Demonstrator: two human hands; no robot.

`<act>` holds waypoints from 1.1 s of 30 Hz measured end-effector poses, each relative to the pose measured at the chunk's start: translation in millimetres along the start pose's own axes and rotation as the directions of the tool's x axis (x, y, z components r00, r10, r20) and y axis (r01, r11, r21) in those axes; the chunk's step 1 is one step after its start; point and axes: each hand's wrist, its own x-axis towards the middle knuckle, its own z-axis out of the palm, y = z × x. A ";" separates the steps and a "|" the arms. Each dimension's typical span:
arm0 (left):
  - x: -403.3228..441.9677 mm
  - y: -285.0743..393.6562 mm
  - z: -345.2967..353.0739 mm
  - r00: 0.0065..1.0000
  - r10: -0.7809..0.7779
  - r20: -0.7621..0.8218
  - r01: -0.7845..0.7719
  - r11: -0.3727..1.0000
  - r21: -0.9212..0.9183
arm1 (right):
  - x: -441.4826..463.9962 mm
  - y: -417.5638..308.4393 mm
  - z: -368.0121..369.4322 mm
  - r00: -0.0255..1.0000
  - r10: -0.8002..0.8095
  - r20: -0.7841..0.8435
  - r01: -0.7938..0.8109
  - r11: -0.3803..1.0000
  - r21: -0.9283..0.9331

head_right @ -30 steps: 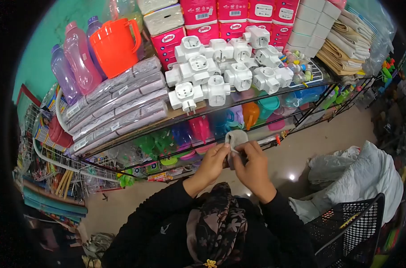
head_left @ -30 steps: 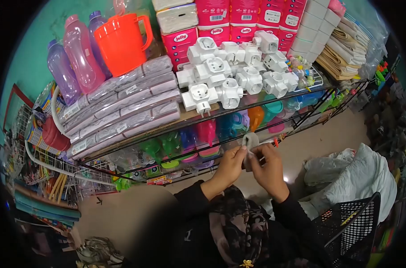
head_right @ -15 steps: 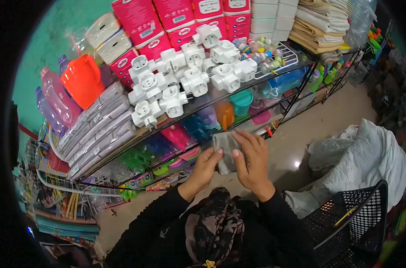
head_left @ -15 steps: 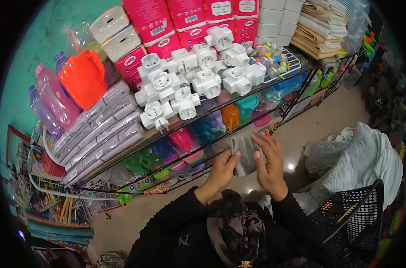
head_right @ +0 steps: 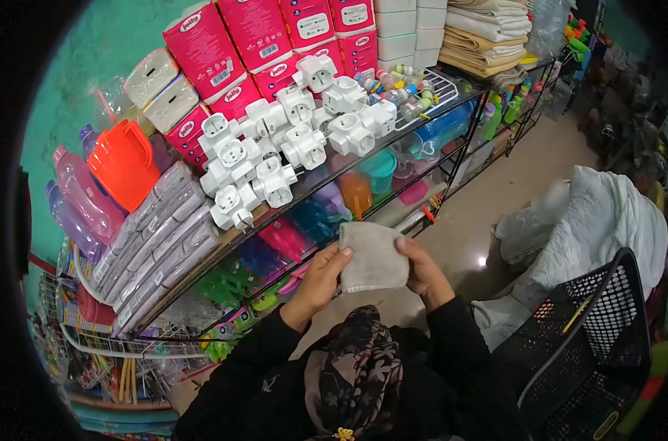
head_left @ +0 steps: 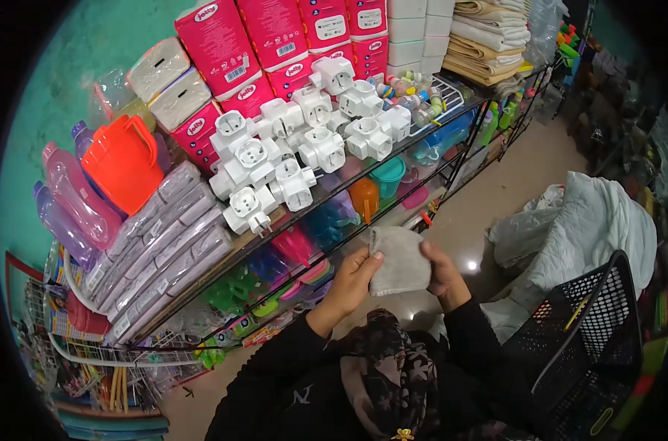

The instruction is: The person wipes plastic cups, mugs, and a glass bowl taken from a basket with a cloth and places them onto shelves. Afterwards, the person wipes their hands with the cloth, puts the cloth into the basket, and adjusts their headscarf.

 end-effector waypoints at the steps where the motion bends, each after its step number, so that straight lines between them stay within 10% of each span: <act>1: -1.6 6.8 -0.2 0.999 -0.025 0.028 0.026 0.999 -0.042 | -0.8 3.8 3.3 1.000 -0.007 -0.008 0.007 1.000 -0.006; 7: 3.3 -18.4 -18.5 0.997 0.035 -0.068 -0.026 0.990 0.136 | -0.9 35.6 43.1 0.806 -0.575 -0.143 0.367 0.674 -0.641; 12: 1.6 -11.2 -16.3 0.943 0.328 -0.061 -0.292 0.900 0.325 | -12.0 55.0 78.9 0.541 -0.824 -0.168 0.329 0.391 -0.860; 20: -16.2 -9.1 -23.4 0.933 0.306 0.191 -0.349 0.898 0.268 | -68.8 64.9 90.5 0.744 -0.540 -0.392 0.280 0.786 -0.552; 28: -39.8 -38.2 -0.1 0.855 0.049 0.516 -0.073 0.997 0.025 | -132.2 101.9 95.5 0.285 -0.851 -0.440 0.076 0.478 -0.875; 33: -53.6 -31.1 19.0 0.783 0.005 0.622 0.058 0.995 -0.082 | -171.3 102.1 102.7 0.322 -0.849 -0.419 -0.022 0.436 -0.900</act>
